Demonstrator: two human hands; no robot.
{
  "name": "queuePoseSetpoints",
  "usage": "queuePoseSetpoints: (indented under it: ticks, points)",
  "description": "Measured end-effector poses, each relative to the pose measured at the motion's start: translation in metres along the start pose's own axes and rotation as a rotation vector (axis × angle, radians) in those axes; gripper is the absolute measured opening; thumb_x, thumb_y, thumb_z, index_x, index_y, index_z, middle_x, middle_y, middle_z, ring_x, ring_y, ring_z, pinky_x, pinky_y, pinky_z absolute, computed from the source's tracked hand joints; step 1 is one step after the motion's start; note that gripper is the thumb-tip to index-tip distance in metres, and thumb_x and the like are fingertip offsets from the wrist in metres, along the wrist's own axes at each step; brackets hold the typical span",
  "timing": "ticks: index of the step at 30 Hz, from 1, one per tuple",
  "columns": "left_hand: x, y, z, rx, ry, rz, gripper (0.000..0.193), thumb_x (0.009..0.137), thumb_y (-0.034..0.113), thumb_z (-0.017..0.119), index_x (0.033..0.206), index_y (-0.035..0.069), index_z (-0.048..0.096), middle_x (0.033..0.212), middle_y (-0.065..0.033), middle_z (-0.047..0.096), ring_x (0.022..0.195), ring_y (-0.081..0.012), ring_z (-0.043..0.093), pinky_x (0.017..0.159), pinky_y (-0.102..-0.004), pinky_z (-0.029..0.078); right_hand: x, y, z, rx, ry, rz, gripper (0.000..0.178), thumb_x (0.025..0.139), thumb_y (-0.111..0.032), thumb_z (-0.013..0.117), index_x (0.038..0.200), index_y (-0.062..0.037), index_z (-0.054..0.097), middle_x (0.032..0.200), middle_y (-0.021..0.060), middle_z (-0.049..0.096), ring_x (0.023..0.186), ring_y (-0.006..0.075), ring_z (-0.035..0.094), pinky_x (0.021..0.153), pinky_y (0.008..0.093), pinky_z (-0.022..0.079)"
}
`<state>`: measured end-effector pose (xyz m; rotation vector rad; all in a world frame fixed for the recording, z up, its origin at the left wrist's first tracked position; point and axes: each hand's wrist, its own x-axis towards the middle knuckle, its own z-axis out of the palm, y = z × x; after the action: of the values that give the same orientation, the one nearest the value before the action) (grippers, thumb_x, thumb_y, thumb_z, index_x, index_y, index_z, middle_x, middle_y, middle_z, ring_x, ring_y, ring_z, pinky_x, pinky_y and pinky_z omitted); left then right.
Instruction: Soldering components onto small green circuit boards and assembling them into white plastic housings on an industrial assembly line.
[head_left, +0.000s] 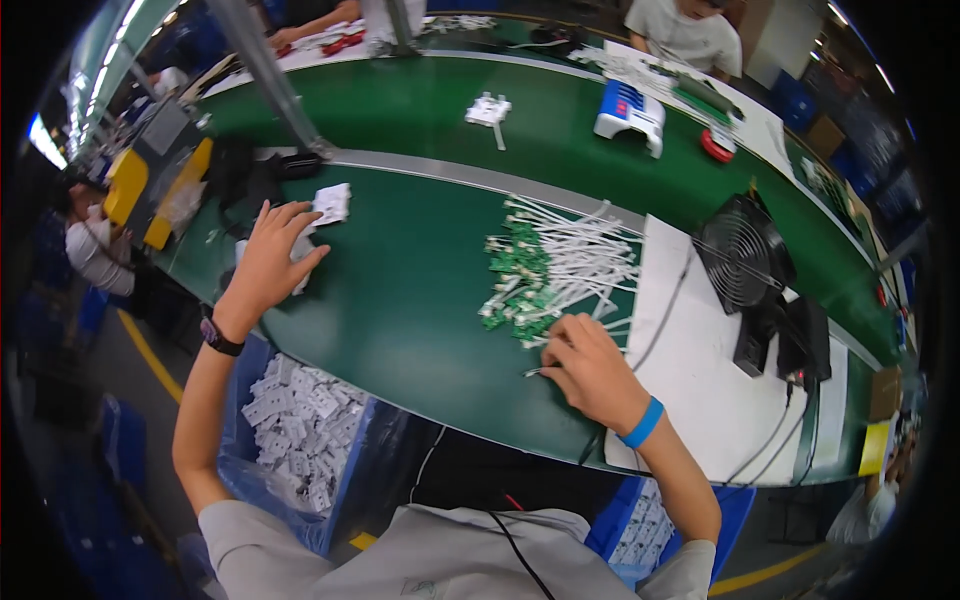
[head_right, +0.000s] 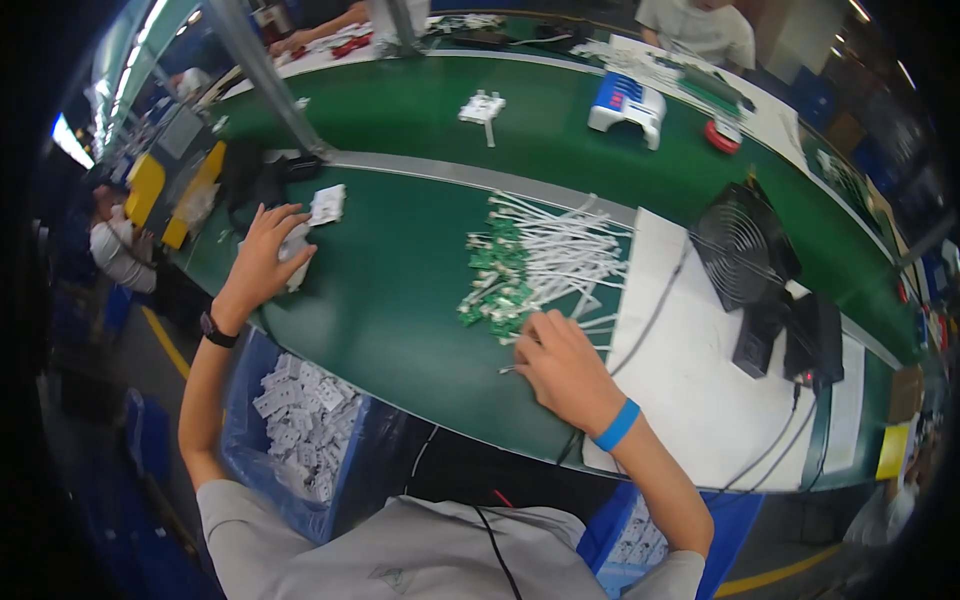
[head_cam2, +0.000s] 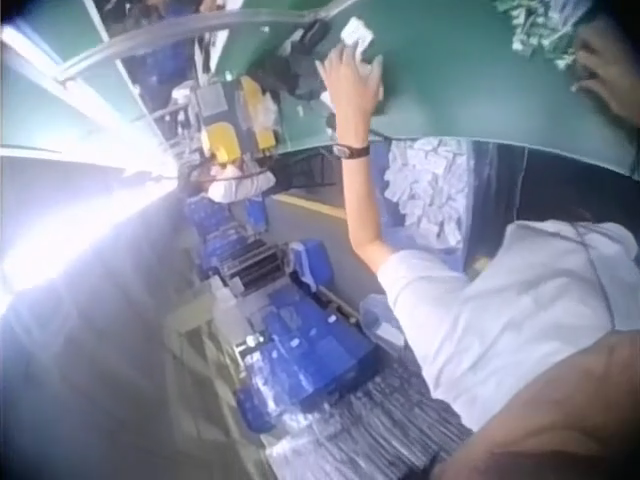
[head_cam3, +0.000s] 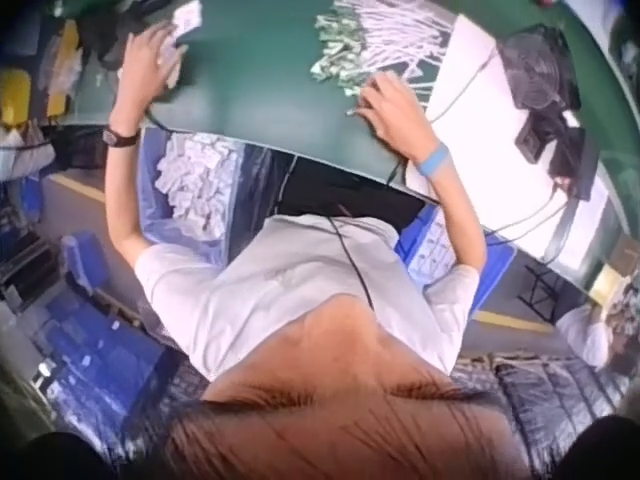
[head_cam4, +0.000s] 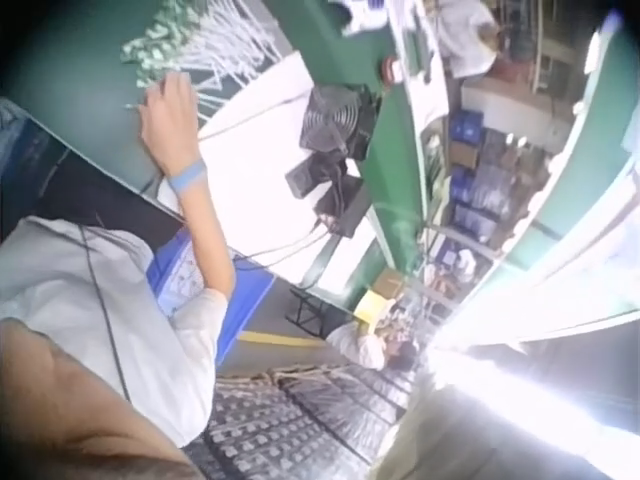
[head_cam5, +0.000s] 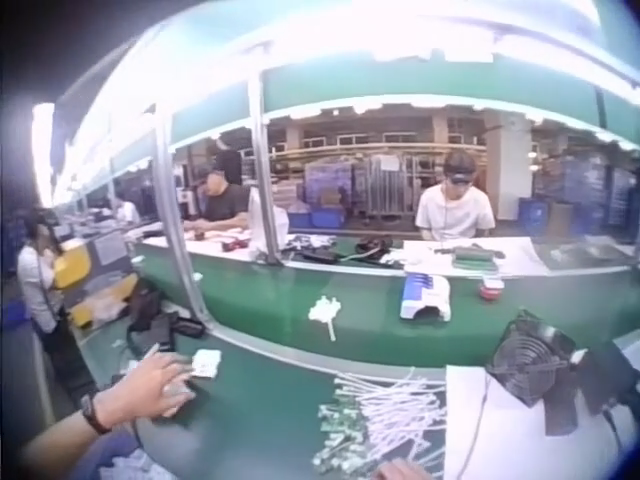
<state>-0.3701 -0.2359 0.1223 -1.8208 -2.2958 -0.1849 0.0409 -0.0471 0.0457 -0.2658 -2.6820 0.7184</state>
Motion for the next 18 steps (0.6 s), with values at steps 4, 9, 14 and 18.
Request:
queuePoseSetpoints:
  ticks: [4,9,14,18]
  points:
    - [-0.02,-0.023,-0.012,-0.045,0.043,-0.075,0.034,0.09,0.022,0.072,0.118,0.003,0.07,0.131,-0.0166,0.064,0.128,-0.0361,0.056,0.121,-0.052,0.032,0.007,-0.002,-0.005,0.107,0.167,0.029,0.017,0.079,-0.001,0.077,0.089,-0.0024,0.062,0.097,0.0129,0.058,0.095,0.0343,0.057,0.084,0.0423,0.047]
    - [-0.039,-0.035,-0.015,-0.096,0.057,-0.13,0.045,0.083,0.02,0.077,0.123,0.003,0.07,0.134,-0.0152,0.063,0.123,-0.0339,0.057,0.108,-0.043,0.046,0.017,-0.011,-0.009,0.319,0.554,0.13,0.015,0.079,0.006,0.074,0.088,-0.0006,0.064,0.094,0.0133,0.061,0.087,0.0283,0.06,0.08,0.0362,0.049]
    - [-0.037,-0.027,-0.009,-0.022,0.052,-0.137,0.061,0.083,0.03,0.08,0.137,0.006,0.063,0.142,-0.0168,0.057,0.128,-0.0355,0.054,0.109,-0.0442,0.045,0.021,-0.005,-0.017,0.413,0.819,0.158,0.011,0.085,0.007,0.068,0.09,0.001,0.06,0.095,0.0084,0.056,0.085,0.0183,0.055,0.077,0.0307,0.046]
    - [-0.023,-0.038,0.015,0.119,0.126,-0.296,0.064,0.087,0.044,0.077,0.137,0.007,0.063,0.146,-0.0257,0.054,0.131,-0.038,0.053,0.109,-0.0445,0.046,0.024,-0.008,-0.023,0.403,0.892,0.124,0.012,0.084,0.009,0.068,0.09,0.0009,0.06,0.093,0.0082,0.055,0.082,0.0167,0.053,0.074,0.0284,0.044]
